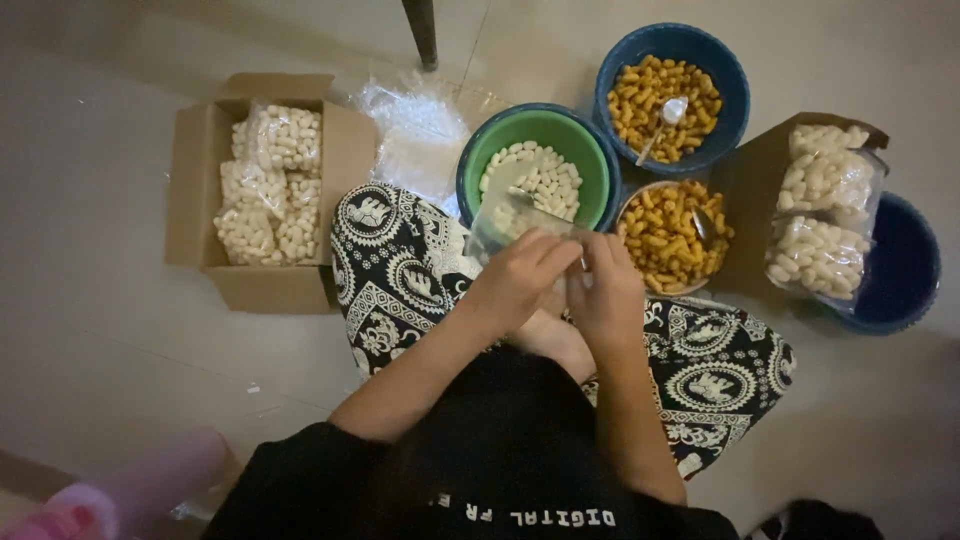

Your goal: Filling small plastic bags with puffed snacks from a bowl using a spoon and placing them into a cardboard box.

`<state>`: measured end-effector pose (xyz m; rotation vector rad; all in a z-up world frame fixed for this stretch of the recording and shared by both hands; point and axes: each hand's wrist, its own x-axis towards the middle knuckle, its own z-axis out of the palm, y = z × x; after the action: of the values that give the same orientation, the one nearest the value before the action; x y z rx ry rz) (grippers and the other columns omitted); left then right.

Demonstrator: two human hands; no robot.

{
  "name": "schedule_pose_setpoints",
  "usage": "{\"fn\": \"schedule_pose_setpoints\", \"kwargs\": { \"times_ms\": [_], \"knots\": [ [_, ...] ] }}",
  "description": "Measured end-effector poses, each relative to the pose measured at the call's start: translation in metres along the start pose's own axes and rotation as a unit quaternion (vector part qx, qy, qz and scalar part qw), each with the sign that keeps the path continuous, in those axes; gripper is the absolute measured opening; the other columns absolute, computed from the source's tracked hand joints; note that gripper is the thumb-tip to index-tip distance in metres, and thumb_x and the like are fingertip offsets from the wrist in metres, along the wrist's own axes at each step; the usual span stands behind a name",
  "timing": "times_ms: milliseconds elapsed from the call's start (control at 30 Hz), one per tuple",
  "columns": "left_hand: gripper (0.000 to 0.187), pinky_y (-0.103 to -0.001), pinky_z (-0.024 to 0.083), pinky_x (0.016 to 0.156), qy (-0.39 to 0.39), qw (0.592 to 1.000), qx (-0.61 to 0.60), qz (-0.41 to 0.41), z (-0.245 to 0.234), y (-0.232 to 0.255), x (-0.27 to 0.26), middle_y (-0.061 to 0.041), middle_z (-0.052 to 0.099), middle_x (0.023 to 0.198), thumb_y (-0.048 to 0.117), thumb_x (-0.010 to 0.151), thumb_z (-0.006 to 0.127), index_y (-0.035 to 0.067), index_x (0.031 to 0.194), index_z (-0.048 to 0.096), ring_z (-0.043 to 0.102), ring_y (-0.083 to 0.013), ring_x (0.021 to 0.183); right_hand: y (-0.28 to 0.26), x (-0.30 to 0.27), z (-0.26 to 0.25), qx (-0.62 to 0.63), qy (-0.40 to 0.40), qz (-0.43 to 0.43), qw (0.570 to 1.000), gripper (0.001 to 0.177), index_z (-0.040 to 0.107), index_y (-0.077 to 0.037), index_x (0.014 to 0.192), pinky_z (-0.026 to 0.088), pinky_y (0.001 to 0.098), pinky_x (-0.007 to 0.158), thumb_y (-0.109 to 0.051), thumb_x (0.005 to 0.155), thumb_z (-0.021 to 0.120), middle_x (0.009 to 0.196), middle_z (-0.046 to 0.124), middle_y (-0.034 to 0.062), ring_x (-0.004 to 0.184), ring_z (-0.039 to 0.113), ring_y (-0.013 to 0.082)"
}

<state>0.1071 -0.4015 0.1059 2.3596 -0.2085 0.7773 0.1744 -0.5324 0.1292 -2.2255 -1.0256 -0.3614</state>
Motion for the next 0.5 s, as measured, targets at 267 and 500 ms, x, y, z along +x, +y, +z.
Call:
{"fn": "schedule_pose_setpoints", "kwargs": {
  "times_ms": [267,500],
  "knots": [
    [0.016,-0.033,0.053,0.085,-0.006,0.955,0.057,-0.291,-0.036,-0.014,0.01,-0.007,0.055,0.103,0.012,0.099,0.052,0.01,0.114,0.058,0.06,-0.0194,0.097,-0.03,0.008,-0.005,0.103,-0.022,0.118,0.987,0.038,0.056,-0.004,0.129,0.055,0.0501,0.079,0.005,0.092,0.053,0.096,0.067,0.0228,0.089,0.067,0.0426],
    [0.006,-0.037,0.051,0.067,-0.017,0.993,0.116,-0.025,-0.001,-0.001,0.009,-0.011,0.053,0.087,0.001,0.093,0.061,0.0,0.088,0.058,0.06,-0.0273,0.077,-0.014,-0.005,0.021,-0.02,-0.001,0.028,0.999,0.059,0.057,-0.007,0.127,0.056,0.0458,0.077,0.005,0.071,0.068,0.11,0.05,0.0157,0.099,0.061,0.0377]
  ]
}}
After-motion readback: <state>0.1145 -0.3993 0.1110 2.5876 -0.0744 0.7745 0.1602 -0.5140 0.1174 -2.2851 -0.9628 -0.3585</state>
